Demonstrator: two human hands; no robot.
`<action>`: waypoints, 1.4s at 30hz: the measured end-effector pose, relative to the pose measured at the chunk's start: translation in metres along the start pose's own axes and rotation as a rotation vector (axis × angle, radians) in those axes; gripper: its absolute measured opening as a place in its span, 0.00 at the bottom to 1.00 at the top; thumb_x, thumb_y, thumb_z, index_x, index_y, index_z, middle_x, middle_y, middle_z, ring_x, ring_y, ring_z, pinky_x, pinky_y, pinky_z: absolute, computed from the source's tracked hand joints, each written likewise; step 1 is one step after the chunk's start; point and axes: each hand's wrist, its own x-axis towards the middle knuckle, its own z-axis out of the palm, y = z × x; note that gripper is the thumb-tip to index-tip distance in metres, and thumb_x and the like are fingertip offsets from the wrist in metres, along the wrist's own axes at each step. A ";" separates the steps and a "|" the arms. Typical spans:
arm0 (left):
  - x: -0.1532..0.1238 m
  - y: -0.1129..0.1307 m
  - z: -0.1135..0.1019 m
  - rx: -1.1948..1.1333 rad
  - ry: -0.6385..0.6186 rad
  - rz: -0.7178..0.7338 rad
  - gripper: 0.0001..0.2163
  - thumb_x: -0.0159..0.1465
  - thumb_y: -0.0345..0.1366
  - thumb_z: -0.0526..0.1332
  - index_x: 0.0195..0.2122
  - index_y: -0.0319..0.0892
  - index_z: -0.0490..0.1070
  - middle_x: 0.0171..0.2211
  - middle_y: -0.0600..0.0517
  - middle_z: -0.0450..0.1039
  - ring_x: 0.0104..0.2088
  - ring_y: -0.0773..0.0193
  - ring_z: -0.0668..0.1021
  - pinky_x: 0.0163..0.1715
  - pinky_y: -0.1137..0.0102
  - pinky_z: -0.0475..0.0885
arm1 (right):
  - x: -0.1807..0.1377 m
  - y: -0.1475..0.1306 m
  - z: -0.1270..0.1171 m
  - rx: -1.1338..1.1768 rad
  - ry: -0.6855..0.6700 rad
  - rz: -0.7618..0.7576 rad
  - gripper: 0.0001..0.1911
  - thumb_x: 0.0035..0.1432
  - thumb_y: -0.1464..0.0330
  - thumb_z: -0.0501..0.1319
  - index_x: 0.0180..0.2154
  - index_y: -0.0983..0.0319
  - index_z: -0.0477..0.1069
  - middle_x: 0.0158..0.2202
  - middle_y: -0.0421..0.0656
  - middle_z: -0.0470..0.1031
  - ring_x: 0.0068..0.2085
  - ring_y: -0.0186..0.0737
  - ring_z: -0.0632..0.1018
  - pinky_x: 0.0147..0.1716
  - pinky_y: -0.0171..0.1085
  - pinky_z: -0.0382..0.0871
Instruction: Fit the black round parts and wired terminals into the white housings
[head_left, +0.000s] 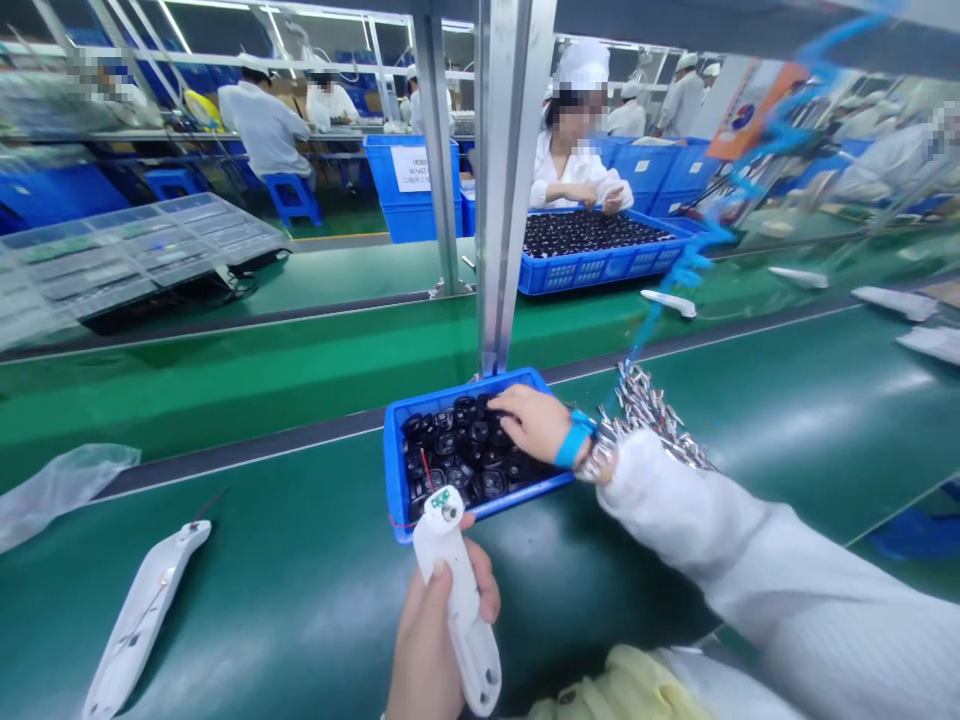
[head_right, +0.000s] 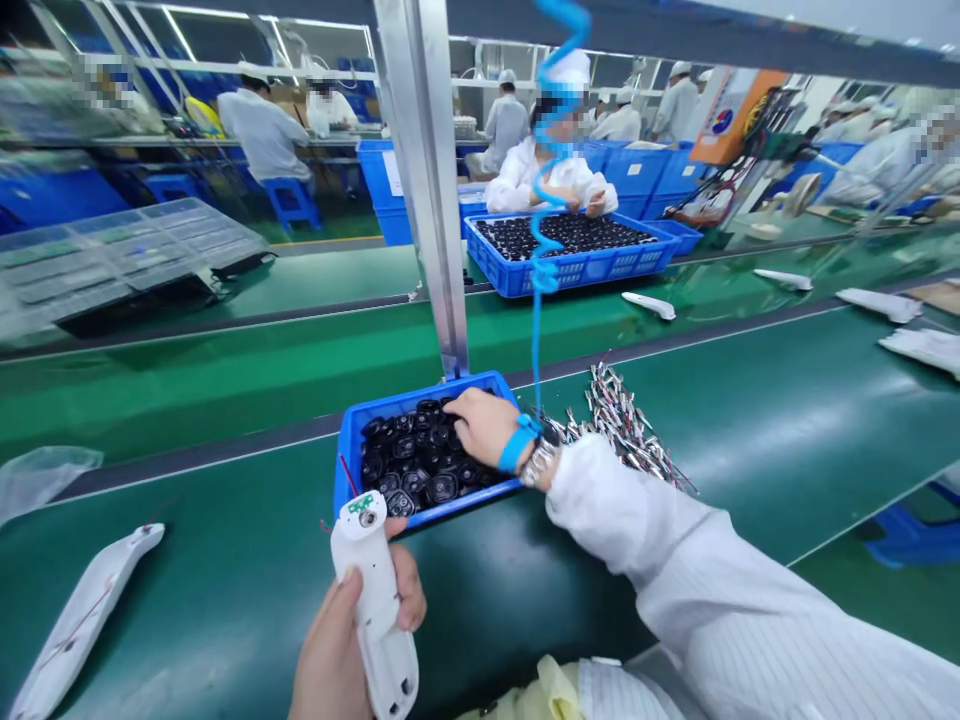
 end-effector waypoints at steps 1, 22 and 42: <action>0.001 0.000 0.000 0.007 0.007 -0.002 0.20 0.57 0.46 0.58 0.47 0.42 0.61 0.24 0.54 0.66 0.19 0.68 0.65 0.21 0.71 0.57 | 0.012 0.011 0.003 -0.089 -0.056 0.041 0.16 0.56 0.73 0.54 0.47 0.66 0.69 0.45 0.50 0.71 0.46 0.41 0.72 0.47 0.37 0.64; -0.001 0.002 0.000 -0.023 -0.005 0.027 0.14 0.61 0.42 0.54 0.45 0.42 0.61 0.25 0.54 0.64 0.20 0.69 0.65 0.21 0.71 0.56 | 0.025 0.009 -0.018 -0.118 -0.060 0.085 0.15 0.58 0.74 0.47 0.44 0.63 0.68 0.32 0.46 0.73 0.35 0.40 0.75 0.36 0.38 0.65; -0.012 0.000 0.009 0.028 -0.139 0.081 0.12 0.62 0.44 0.54 0.38 0.41 0.68 0.28 0.52 0.67 0.23 0.69 0.66 0.23 0.72 0.58 | -0.050 -0.098 -0.042 1.636 0.003 0.306 0.05 0.45 0.74 0.61 0.29 0.65 0.66 0.18 0.35 0.69 0.18 0.26 0.72 0.16 0.24 0.67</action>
